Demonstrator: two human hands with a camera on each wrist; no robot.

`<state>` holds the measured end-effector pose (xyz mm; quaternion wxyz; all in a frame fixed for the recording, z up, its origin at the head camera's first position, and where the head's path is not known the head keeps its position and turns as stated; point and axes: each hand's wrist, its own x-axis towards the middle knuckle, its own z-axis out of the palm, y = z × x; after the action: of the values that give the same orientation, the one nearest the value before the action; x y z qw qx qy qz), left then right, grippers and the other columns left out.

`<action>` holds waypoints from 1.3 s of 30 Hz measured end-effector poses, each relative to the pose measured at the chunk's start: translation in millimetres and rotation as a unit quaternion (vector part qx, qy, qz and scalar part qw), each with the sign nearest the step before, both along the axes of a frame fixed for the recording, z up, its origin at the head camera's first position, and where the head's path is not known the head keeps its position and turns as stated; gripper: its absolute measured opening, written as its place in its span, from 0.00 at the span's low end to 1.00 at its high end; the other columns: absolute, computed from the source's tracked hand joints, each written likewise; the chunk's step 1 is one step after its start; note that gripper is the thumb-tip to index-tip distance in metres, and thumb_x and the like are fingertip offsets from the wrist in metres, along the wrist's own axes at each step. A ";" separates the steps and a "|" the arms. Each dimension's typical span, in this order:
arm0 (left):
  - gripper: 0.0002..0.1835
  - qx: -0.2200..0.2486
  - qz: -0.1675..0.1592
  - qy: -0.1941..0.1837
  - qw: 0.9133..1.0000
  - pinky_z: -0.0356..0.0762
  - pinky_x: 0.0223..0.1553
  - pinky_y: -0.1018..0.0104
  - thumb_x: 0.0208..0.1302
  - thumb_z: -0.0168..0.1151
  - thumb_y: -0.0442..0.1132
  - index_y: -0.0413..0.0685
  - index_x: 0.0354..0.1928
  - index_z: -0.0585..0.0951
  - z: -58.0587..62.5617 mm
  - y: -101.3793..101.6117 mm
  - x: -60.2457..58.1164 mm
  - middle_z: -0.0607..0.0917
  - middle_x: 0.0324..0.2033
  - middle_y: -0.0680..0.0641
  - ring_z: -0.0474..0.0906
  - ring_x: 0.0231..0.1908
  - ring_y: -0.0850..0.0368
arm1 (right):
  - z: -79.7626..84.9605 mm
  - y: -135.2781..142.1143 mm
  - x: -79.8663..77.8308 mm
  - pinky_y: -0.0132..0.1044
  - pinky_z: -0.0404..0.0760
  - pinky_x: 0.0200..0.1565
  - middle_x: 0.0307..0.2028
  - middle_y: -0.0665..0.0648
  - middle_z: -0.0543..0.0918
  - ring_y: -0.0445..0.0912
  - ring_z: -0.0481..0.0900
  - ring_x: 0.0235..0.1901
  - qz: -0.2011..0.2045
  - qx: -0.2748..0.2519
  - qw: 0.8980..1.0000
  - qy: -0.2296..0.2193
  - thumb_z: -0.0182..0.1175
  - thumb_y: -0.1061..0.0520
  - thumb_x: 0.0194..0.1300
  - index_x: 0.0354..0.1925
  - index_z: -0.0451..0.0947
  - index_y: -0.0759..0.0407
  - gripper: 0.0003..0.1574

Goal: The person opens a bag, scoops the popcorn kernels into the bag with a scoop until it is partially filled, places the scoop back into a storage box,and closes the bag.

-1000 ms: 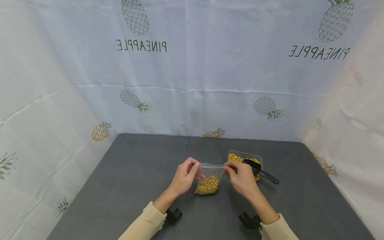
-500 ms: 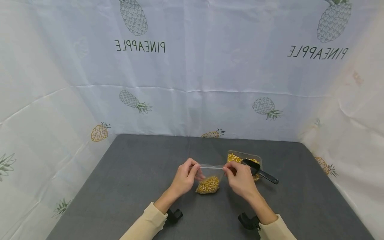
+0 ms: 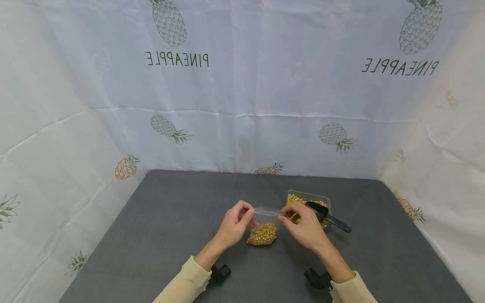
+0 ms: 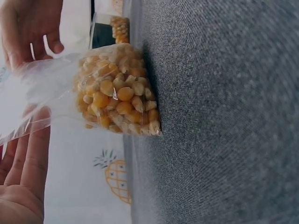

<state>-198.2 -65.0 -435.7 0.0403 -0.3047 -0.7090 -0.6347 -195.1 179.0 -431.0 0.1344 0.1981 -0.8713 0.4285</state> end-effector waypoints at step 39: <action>0.06 -0.039 0.018 -0.010 0.999 0.84 0.33 0.55 0.75 0.59 0.35 0.38 0.46 0.79 -25.2 10.8 -18.7 0.86 0.36 0.37 0.84 0.30 0.40 | -2.0 -8.2 -5.3 0.38 0.80 0.38 0.32 0.47 0.83 0.43 0.81 0.33 0.002 -0.043 0.998 -0.038 0.69 0.56 0.67 0.36 0.85 0.58 0.05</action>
<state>-216.9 -54.2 -460.9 0.0331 -0.2866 -0.7389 -0.6089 -200.4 170.8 -432.9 0.1087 0.1768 -0.8560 0.4735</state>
